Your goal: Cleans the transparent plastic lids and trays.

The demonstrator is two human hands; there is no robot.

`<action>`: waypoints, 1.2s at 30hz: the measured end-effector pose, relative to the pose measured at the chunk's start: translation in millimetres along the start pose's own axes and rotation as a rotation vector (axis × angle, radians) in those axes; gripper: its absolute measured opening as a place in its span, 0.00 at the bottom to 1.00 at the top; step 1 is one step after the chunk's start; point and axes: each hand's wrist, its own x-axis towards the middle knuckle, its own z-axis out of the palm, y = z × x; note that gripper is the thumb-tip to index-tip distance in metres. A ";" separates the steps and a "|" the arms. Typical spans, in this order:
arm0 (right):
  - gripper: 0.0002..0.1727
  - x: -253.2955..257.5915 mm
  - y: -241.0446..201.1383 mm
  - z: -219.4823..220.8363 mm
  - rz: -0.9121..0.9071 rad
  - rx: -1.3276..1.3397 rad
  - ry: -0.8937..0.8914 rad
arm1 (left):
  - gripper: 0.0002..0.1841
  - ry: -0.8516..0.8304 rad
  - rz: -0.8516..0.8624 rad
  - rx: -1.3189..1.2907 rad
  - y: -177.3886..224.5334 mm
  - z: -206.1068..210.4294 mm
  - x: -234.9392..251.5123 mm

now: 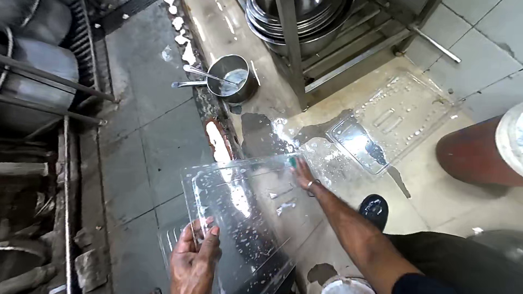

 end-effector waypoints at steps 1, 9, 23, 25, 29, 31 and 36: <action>0.40 -8.3 28.2 1.5 0.115 -0.004 -0.007 | 0.12 -0.006 -0.001 -0.023 1.2 0.1 1.3; 0.35 -135.8 -9.2 56.7 0.333 0.098 0.153 | 0.11 0.021 0.024 -0.017 8.3 3.6 13.9; 0.20 -161.0 -109.8 34.0 -0.279 0.180 0.338 | 0.11 0.034 0.031 0.176 13.3 6.5 3.7; 0.19 -145.4 -86.4 26.7 -0.165 0.181 0.256 | 0.11 0.037 0.027 0.188 10.2 3.1 3.9; 0.23 -105.8 -21.6 0.5 0.156 0.043 0.044 | 0.10 0.024 0.020 0.103 12.2 6.4 5.5; 0.23 -104.4 -17.4 -3.2 0.222 0.059 0.048 | 0.10 0.006 0.008 0.041 14.8 9.9 4.2; 0.19 -151.3 -119.7 10.8 -0.122 0.219 0.278 | 0.09 0.030 -0.046 0.025 16.6 8.4 9.7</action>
